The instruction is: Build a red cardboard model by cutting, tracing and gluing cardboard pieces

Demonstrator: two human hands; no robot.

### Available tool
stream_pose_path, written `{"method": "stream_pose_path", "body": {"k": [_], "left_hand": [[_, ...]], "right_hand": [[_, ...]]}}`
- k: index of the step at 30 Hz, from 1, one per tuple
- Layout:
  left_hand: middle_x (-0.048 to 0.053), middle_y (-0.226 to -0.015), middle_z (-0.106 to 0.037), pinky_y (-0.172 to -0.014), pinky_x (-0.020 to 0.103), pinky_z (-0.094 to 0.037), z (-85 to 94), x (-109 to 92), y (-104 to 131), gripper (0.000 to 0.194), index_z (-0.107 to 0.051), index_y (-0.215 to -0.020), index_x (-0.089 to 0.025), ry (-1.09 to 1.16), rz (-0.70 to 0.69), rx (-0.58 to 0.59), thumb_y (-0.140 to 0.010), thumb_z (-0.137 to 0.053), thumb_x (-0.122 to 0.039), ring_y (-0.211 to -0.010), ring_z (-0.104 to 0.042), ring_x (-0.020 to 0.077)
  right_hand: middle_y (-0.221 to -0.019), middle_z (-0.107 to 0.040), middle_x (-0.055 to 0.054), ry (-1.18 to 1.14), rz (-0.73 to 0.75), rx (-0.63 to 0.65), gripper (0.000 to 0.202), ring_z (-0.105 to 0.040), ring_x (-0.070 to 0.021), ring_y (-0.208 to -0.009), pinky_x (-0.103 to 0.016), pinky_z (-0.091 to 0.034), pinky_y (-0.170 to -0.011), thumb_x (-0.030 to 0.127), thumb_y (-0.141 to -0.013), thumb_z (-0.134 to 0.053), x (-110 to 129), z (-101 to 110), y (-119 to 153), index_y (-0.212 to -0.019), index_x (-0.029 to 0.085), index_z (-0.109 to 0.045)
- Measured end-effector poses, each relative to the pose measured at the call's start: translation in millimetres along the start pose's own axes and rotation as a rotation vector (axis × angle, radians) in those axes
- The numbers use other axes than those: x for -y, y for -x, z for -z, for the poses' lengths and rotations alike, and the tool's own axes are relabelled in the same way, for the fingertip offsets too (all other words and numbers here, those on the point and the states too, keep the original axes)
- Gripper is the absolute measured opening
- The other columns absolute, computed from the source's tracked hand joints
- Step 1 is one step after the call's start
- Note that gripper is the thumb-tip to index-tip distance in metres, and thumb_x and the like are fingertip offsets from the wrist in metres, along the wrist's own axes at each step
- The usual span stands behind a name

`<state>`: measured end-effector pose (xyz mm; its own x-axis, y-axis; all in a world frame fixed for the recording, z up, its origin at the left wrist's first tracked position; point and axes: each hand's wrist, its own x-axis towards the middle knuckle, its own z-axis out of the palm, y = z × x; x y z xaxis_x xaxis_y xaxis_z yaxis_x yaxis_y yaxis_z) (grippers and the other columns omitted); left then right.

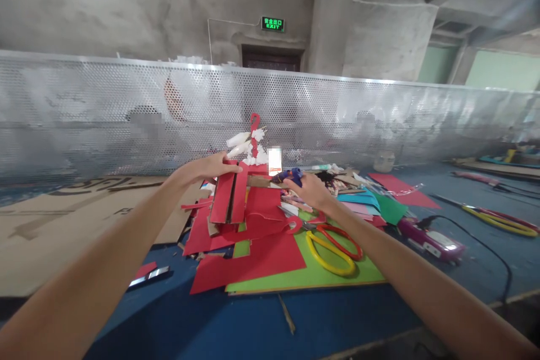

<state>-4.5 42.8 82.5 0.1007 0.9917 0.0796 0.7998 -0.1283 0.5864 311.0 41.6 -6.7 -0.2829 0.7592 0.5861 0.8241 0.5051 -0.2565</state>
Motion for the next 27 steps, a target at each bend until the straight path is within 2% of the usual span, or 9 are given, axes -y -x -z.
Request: {"method": "stream_pose_path", "body": {"k": [3, 7, 10, 13, 15, 21, 27], "left_hand": [[0.010, -0.101, -0.072, -0.056, 0.028, -0.053, 0.1, 0.3, -0.2, 0.063, -0.058, -0.114, -0.021, -0.001, 0.009, -0.010, -0.072, -0.073, -0.066, -0.088, -0.071, 0.0254], [0.010, -0.100, -0.072, -0.056, 0.027, -0.052, 0.5, 2.0, -0.8, 0.064, -0.059, -0.116, -0.021, 0.012, 0.018, -0.022, -0.072, -0.073, -0.066, -0.086, -0.071, 0.0249], [0.009, -0.097, -0.070, -0.053, 0.027, -0.051, 0.3, 2.7, -1.0, 0.061, -0.058, -0.113, -0.022, 0.024, -0.003, -0.012, -0.071, -0.075, -0.062, -0.081, -0.070, 0.0236], [0.007, -0.091, -0.068, -0.052, 0.026, -0.049, 0.0, 0.5, 0.7, 0.055, -0.058, -0.107, -0.022, 0.022, -0.023, -0.003, -0.070, -0.078, -0.058, -0.076, -0.068, 0.0219], [0.006, -0.087, -0.066, -0.052, 0.026, -0.049, 0.3, -1.9, 2.7, 0.052, -0.058, -0.104, -0.022, 0.014, -0.025, -0.002, -0.070, -0.078, -0.056, -0.074, -0.067, 0.0208], [0.005, -0.083, -0.064, -0.051, 0.026, -0.046, 1.7, -2.6, 2.8, 0.051, -0.058, -0.103, -0.022, -0.005, -0.033, 0.015, -0.070, -0.078, -0.056, -0.071, -0.064, 0.0194], [0.006, -0.087, -0.064, -0.054, 0.027, -0.050, 2.4, 0.4, -1.3, 0.050, -0.057, -0.098, -0.023, -0.010, -0.048, 0.003, -0.069, -0.079, -0.058, -0.074, -0.064, 0.0205]], "right_hand": [[-0.093, -0.078, -0.014, 0.007, -0.043, 0.017, 0.043, -0.072, -0.0280, -0.091, -0.028, -0.044, -0.074, 0.051, -0.100, -0.050, -13.7, 3.1, 4.6, -0.097, 0.017, -0.078], [-0.094, -0.077, -0.015, 0.021, -0.131, -0.001, 0.043, -0.070, -0.0280, -0.089, -0.030, -0.044, -0.076, 0.050, -0.099, -0.051, -47.8, 13.4, 15.2, -0.094, 0.016, -0.075], [-0.080, -0.073, -0.010, -0.097, -0.105, 0.025, 0.046, -0.068, -0.0264, -0.081, -0.031, -0.045, -0.075, 0.053, -0.098, -0.046, -60.4, 19.0, 19.6, -0.085, 0.018, -0.072], [-0.064, -0.065, -0.004, -0.200, -0.105, 0.030, 0.048, -0.063, -0.0236, -0.069, -0.031, -0.044, -0.069, 0.056, -0.097, -0.045, -56.2, 20.7, 21.1, -0.076, 0.019, -0.067], [-0.061, -0.062, -0.003, -0.241, -0.087, 0.005, 0.048, -0.061, -0.0220, -0.066, -0.030, -0.043, -0.068, 0.056, -0.096, -0.047, -49.5, 20.6, 21.5, -0.072, 0.020, -0.065], [-0.066, -0.064, -0.003, -0.267, 0.005, -0.028, 0.044, -0.058, -0.0198, -0.067, -0.029, -0.042, -0.069, 0.053, -0.096, -0.049, -39.5, 19.3, 22.6, -0.075, 0.018, -0.066], [-0.077, -0.072, -0.006, -0.181, 0.022, -0.022, 0.042, -0.065, -0.0224, -0.077, -0.029, -0.045, -0.076, 0.048, -0.098, -0.049, -40.4, 16.7, 22.4, -0.081, 0.017, -0.072]]}}
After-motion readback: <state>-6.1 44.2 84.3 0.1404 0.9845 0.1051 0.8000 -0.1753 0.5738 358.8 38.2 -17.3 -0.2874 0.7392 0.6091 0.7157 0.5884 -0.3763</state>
